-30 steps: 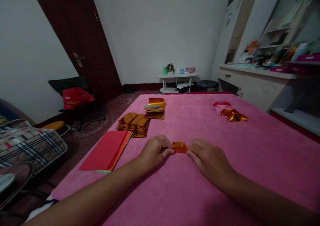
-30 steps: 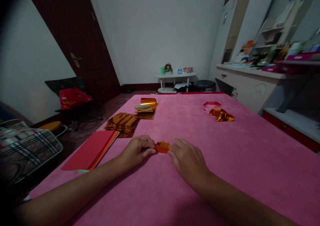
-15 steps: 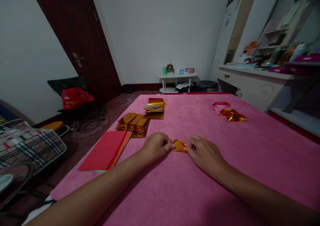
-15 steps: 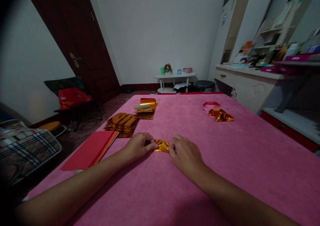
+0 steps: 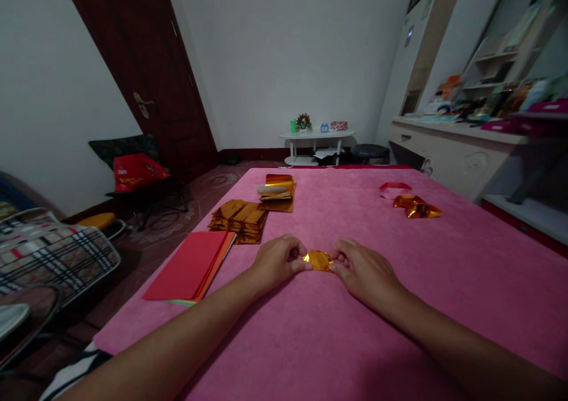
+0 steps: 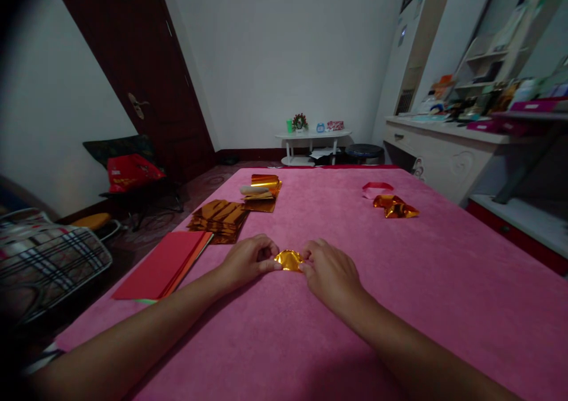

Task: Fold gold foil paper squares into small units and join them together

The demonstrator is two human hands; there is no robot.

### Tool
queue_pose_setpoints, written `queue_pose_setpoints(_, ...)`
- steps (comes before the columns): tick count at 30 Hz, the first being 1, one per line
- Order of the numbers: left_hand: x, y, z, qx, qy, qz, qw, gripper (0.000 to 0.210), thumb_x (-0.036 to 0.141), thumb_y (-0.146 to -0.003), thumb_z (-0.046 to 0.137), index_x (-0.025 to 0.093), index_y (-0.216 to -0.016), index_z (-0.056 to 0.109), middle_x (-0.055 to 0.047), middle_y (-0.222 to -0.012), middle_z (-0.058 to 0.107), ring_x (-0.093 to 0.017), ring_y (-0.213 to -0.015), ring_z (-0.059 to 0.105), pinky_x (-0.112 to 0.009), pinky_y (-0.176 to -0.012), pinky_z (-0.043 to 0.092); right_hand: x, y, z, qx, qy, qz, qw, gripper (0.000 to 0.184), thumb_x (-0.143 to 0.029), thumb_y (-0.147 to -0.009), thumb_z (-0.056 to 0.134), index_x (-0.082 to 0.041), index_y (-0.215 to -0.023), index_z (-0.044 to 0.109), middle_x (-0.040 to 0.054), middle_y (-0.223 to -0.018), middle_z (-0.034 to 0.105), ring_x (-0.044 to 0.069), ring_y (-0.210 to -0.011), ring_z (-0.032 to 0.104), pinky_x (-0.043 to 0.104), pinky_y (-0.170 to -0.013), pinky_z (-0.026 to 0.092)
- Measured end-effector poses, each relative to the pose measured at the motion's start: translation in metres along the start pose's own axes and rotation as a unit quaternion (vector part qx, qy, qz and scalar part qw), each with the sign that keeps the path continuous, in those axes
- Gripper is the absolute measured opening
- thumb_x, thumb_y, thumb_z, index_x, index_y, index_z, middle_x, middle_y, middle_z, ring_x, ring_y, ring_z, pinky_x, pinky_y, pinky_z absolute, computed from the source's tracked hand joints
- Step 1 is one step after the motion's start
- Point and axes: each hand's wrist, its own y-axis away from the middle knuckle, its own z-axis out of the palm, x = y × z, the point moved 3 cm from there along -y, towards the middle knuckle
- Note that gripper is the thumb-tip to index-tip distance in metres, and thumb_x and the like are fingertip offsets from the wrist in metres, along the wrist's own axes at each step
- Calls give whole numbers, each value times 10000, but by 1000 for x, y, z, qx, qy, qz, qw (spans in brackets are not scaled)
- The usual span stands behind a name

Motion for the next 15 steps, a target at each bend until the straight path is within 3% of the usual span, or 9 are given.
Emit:
queue_pose_setpoints(5,0,-3,3,36,138,-3,990,223,349,-695,690,150,-691,588,14,-673,584,-98,-596,486,-201,-539,334,0,-11,0,11,-113,25,993,44,-227,-739,553,-201,-716,579,-19,-653,593,127,-589,530,230,-537,338)
queue_pose_setpoints(10,-4,-20,3,114,316,-49,940,287,328,-682,701,142,-618,492,42,-513,511,-70,-467,437,-189,-474,322,-6,-49,1,53,-348,-5,936,117,-250,-736,534,-159,-707,601,18,-674,623,153,-646,570,263,-613,438)
queue_pose_setpoints(12,-6,-25,4,119,356,-68,925,289,334,-668,712,139,-633,503,42,-501,522,-67,-436,439,-187,-454,324,-8,-57,7,73,-383,-8,921,128,-256,-735,551,-151,-739,625,26,-714,642,156,-671,580,270,-643,447)
queue_pose_setpoints(15,-8,-26,5,116,395,-67,909,244,335,-678,704,125,-727,591,-1,-617,622,-99,-518,537,-210,-514,411,-10,-57,19,67,-389,-6,919,173,-282,-771,532,-156,-755,648,-6,-626,595,128,-570,523,241,-546,406)
